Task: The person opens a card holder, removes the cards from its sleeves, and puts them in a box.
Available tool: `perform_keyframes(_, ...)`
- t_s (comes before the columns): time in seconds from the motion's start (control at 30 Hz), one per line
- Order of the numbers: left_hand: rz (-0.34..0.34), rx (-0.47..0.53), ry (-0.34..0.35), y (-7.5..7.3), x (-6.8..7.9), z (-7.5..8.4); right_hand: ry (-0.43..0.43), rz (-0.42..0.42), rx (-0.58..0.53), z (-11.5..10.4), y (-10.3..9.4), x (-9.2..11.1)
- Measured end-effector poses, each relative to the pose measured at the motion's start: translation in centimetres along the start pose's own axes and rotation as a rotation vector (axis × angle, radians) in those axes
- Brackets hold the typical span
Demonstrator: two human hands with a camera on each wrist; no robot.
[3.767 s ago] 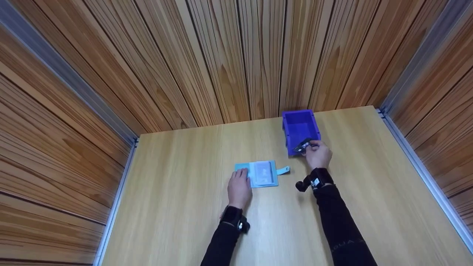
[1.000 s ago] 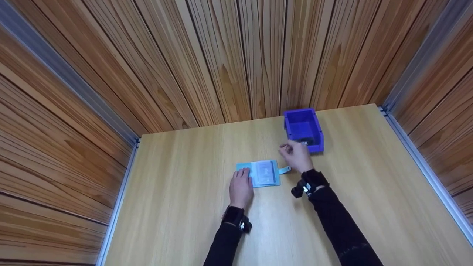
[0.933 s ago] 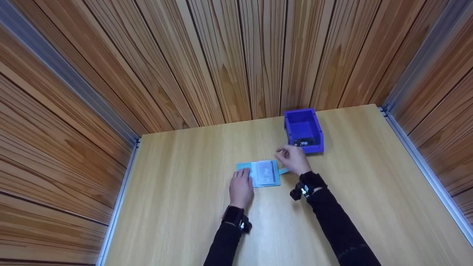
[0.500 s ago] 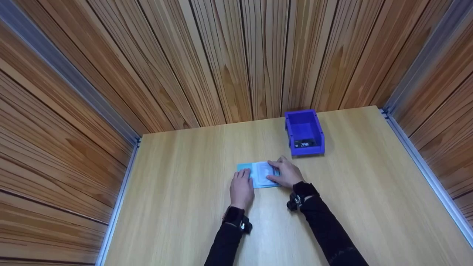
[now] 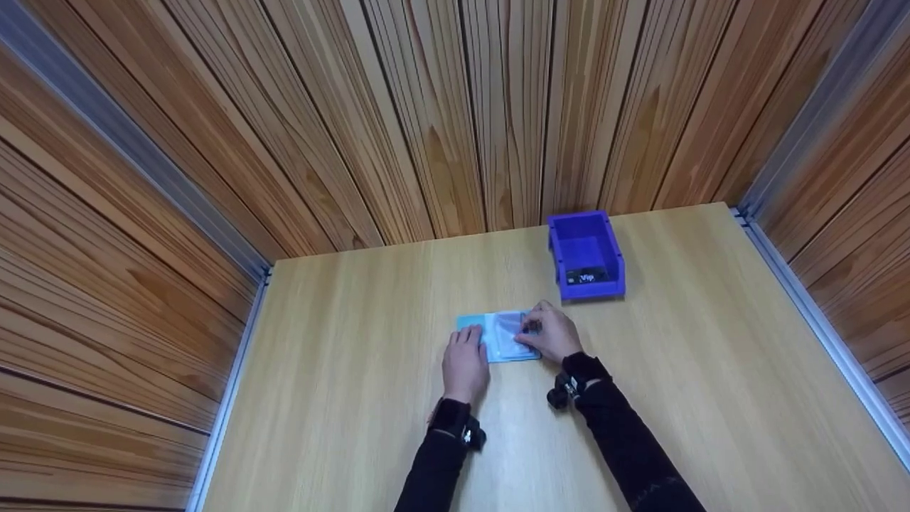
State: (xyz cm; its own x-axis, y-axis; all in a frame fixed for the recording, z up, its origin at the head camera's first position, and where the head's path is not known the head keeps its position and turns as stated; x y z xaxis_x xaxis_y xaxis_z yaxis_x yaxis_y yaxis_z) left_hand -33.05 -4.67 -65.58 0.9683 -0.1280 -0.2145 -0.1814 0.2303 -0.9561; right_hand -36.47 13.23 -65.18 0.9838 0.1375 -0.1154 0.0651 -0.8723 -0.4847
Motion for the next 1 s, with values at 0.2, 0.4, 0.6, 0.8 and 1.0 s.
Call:
perform_keyframes(0.2,-0.003,-0.007,-0.001,-0.1,0.0,0.1,0.042,0.020,-0.055,0.4,-0.2,0.0)
perform_keyframes(0.4,-0.055,0.058,-0.030,0.1,0.0,-0.4,0.080,0.032,-0.072,0.6,-0.4,0.0)
perform_keyframes(0.6,-0.066,0.326,-0.110,0.1,0.0,-2.0,0.088,0.019,-0.185,-0.6,0.1,-0.3)
perform_keyframes(0.8,-0.049,0.472,-0.144,0.1,-0.3,-3.1,0.058,-0.084,-0.229,-2.6,2.5,-0.5)
perform_keyframes(1.0,0.011,0.375,-0.059,-0.8,-0.4,-2.5,-0.002,-0.171,-0.103,-3.7,5.2,0.1)
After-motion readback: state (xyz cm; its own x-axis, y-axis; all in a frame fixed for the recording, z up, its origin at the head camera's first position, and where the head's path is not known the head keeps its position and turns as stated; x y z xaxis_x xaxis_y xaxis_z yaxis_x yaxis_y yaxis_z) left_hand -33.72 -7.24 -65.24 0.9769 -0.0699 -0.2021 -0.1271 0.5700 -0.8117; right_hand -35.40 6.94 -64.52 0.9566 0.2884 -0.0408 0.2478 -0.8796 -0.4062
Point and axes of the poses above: each hand's wrist, its own x-axis away from the middle knuckle, its own y-axis out of the palm, z = x × y, the point moved 10 cm from there along -x, towards the middle knuckle, and after that the axes turned 14 degrees about -x, right-handed, at the moved point
